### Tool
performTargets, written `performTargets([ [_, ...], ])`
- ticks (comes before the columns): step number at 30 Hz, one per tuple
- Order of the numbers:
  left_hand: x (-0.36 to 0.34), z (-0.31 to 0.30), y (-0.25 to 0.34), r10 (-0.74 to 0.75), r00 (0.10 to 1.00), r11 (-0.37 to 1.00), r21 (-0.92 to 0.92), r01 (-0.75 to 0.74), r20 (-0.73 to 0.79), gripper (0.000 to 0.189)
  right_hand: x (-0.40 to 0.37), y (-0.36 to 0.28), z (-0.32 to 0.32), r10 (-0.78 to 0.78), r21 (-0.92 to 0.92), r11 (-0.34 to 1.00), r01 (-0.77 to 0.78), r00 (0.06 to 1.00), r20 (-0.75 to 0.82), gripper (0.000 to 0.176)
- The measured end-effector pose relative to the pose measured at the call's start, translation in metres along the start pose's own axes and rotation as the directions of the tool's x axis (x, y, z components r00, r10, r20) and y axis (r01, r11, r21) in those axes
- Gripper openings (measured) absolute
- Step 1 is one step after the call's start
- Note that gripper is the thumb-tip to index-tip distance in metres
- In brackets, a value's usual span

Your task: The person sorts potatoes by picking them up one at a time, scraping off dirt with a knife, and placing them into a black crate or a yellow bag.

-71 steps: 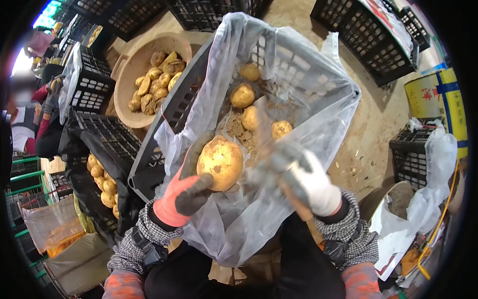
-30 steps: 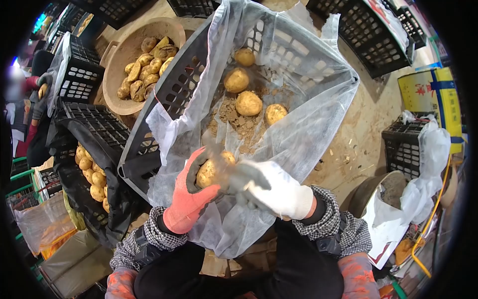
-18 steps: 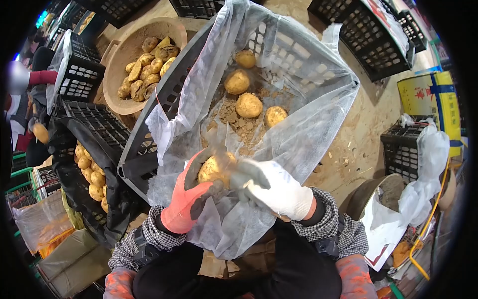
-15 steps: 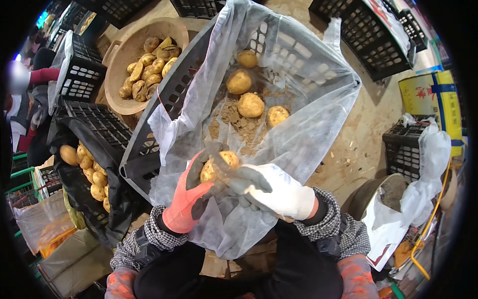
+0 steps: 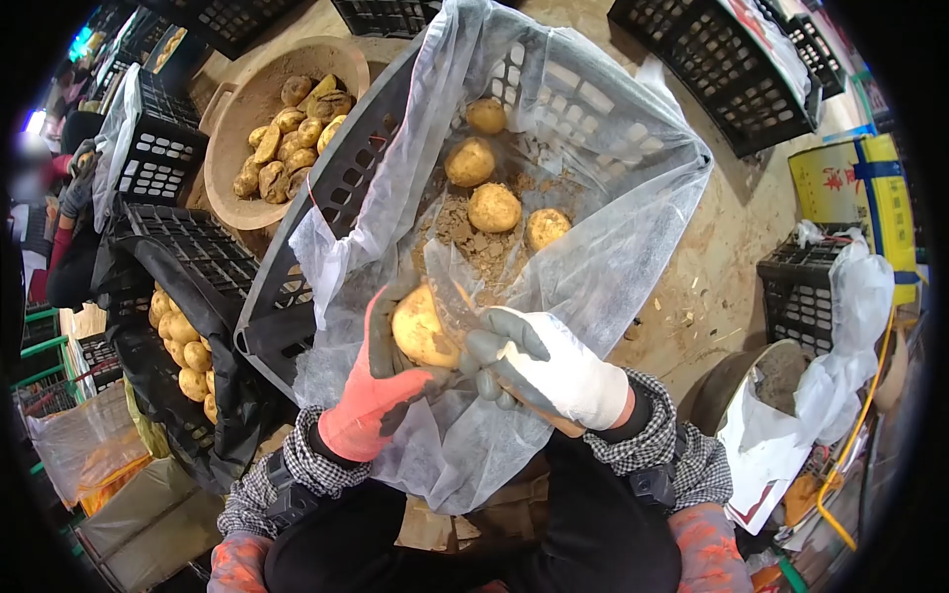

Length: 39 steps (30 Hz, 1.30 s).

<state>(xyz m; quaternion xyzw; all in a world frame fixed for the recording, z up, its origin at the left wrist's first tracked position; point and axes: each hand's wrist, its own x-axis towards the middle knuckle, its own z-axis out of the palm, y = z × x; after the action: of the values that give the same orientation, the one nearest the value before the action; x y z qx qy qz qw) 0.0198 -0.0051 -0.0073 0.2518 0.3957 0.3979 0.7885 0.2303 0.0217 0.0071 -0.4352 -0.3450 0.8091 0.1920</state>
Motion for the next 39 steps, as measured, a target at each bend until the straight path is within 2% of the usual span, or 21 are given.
performTargets([
  [2, 0.001, 0.000, 0.002, -0.003, 0.999, 0.999, -0.041, 0.001, -0.033, 0.089, -0.001, -0.008, 0.002, 0.094, -0.085, 0.992, -0.093, 0.995, 0.016, 0.029],
  [6, -0.001, -0.002, 0.002, 0.000, 1.000, 0.999, -0.033, -0.001, -0.027, 0.087, -0.001, -0.014, -0.001, 0.084, -0.241, 0.968, -0.062, 0.993, 0.080, 0.030],
  [8, -0.002, -0.002, 0.002, -0.032, 0.999, 0.999, -0.030, 0.031, -0.019, 0.086, -0.001, -0.008, -0.003, 0.084, -0.373, 0.928, 0.000, 0.974, 0.209, 0.033],
  [10, -0.001, -0.003, 0.001, -0.028, 0.999, 0.999, -0.016, 0.028, -0.019, 0.085, -0.004, -0.005, -0.001, 0.120, -0.379, 0.924, -0.046, 0.978, 0.173, 0.035],
  [12, 0.000, -0.002, 0.001, -0.030, 0.999, 0.998, -0.063, 0.029, -0.017, 0.082, -0.004, 0.004, -0.002, -0.142, 0.052, 0.989, 0.139, 0.988, 0.054, 0.037],
  [13, 0.001, -0.002, 0.000, -0.030, 0.999, 0.993, -0.114, 0.028, -0.017, 0.079, -0.001, 0.010, -0.008, -0.042, 0.106, 0.993, 0.044, 0.999, -0.022, 0.038],
  [14, 0.001, -0.001, 0.002, -0.025, 0.999, 0.993, -0.117, 0.022, -0.020, 0.079, -0.002, 0.005, -0.007, -0.041, 0.101, 0.994, 0.043, 0.999, -0.017, 0.038],
  [16, 0.000, -0.001, 0.008, -0.222, 0.970, 0.975, -0.011, 0.222, -0.102, 0.072, -0.004, -0.007, 0.000, 0.030, 0.046, 0.998, -0.030, 1.000, 0.009, 0.036],
  [17, 0.000, -0.004, 0.004, -0.224, 0.969, 0.974, -0.009, 0.225, -0.105, 0.072, -0.004, -0.009, 0.002, 0.034, 0.067, 0.997, -0.034, 0.999, 0.003, 0.034],
  [19, 0.002, -0.013, -0.011, -0.208, 0.976, 0.962, -0.192, 0.193, -0.066, 0.066, -0.004, -0.008, 0.001, 0.022, 0.124, 0.992, -0.021, 1.000, -0.012, 0.033],
  [20, 0.001, -0.008, -0.007, -0.209, 0.976, 0.961, -0.196, 0.193, -0.065, 0.066, -0.004, -0.007, 0.000, 0.008, 0.173, 0.985, -0.003, 1.000, -0.029, 0.032],
  [21, 0.000, 0.002, 0.000, -0.156, 0.986, 0.984, -0.092, 0.150, -0.060, 0.069, -0.003, -0.002, -0.001, -0.048, 0.244, 0.968, 0.060, 0.997, -0.053, 0.028],
  [22, -0.001, 0.007, 0.005, -0.103, 0.994, 0.995, 0.014, 0.104, -0.048, 0.072, -0.002, -0.002, -0.002, -0.048, 0.243, 0.968, 0.060, 0.997, -0.053, 0.028],
  [26, -0.003, 0.005, 0.009, -0.052, 0.998, 0.996, 0.066, 0.053, -0.020, 0.077, -0.003, -0.007, 0.003, 0.007, 0.108, 0.994, 0.003, 0.995, -0.097, 0.028],
  [28, -0.002, 0.002, 0.009, -0.118, 0.990, 0.993, -0.037, 0.115, -0.083, 0.077, -0.003, -0.006, 0.004, 0.034, 0.068, 0.997, -0.027, 0.995, -0.098, 0.030],
  [30, -0.003, -0.001, 0.006, -0.115, 0.991, 0.992, -0.068, 0.110, -0.070, 0.077, -0.002, -0.001, 0.002, -0.040, 0.086, 0.995, 0.049, 0.994, -0.106, 0.032],
  [32, -0.002, -0.002, 0.003, -0.110, 0.993, 0.990, -0.095, 0.105, -0.053, 0.078, -0.002, -0.005, 0.003, -0.017, 0.062, 0.998, 0.023, 0.994, -0.111, 0.031],
  [34, 0.001, -0.003, -0.001, -0.103, 0.995, 0.948, -0.305, 0.092, -0.018, 0.078, -0.002, -0.004, 0.002, 0.006, 0.036, 0.999, -0.002, 0.993, -0.116, 0.031],
  [37, 0.000, -0.018, -0.014, -0.132, 0.991, 0.897, -0.428, 0.110, -0.022, 0.074, -0.001, 0.000, -0.001, -0.096, 0.066, 0.993, 0.101, 0.993, -0.073, 0.029],
  [38, 0.000, -0.017, -0.014, -0.130, 0.991, 0.898, -0.427, 0.109, -0.021, 0.074, 0.000, -0.002, 0.001, -0.071, 0.069, 0.995, 0.078, 0.992, -0.103, 0.029],
  [39, 0.000, -0.015, -0.013, -0.070, 0.998, 0.947, -0.315, 0.063, -0.009, 0.073, 0.000, -0.003, 0.002, -0.047, 0.072, 0.996, 0.057, 0.990, -0.134, 0.029],
])
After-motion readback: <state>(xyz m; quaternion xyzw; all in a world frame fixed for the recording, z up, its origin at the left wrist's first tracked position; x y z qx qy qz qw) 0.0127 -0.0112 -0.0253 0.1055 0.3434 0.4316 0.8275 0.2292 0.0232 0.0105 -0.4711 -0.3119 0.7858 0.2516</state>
